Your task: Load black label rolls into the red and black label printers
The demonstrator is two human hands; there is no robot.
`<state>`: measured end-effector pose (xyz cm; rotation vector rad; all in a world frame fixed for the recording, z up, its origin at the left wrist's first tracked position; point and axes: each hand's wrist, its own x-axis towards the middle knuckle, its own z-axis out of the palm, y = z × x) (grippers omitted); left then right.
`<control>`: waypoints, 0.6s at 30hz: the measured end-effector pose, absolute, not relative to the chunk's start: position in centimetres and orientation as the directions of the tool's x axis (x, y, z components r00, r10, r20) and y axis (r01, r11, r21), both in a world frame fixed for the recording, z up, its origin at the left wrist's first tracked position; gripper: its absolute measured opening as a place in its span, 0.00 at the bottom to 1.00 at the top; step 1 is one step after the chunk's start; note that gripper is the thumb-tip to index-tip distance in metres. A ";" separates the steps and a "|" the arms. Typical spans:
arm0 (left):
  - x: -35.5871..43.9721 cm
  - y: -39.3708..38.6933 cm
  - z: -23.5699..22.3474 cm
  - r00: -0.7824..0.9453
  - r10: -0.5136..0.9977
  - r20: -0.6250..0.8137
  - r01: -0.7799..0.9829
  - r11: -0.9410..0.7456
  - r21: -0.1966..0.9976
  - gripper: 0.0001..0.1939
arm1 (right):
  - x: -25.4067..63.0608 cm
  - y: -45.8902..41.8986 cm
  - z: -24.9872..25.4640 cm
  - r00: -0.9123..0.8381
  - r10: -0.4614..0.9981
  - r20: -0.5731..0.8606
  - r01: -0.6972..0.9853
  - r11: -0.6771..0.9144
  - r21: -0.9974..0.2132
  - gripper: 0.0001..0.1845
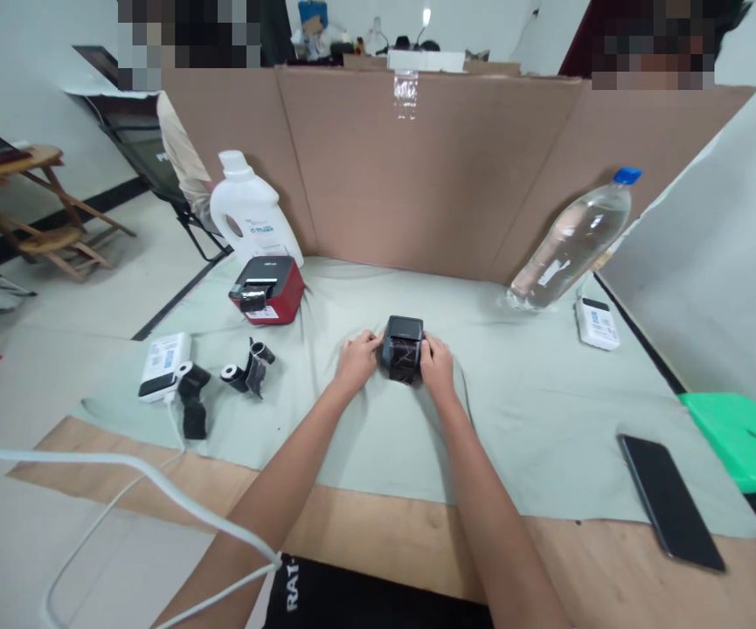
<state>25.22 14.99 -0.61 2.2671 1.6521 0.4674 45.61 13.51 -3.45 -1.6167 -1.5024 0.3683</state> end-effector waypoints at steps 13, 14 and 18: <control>24.7 15.0 -1.1 0.328 0.939 0.104 0.817 -0.338 0.468 0.31 | 46.7 21.8 2.6 0.260 0.903 0.343 0.760 0.028 -0.650 0.23; 24.6 15.0 -1.2 0.330 0.938 0.104 0.818 -0.339 0.464 0.31 | 46.6 22.3 2.9 0.287 0.897 0.335 0.759 0.000 -0.651 0.20; 24.5 15.0 -1.2 0.326 0.939 0.107 0.823 -0.338 0.456 0.29 | 46.8 22.2 3.4 0.207 0.923 0.325 0.804 0.028 -0.594 0.12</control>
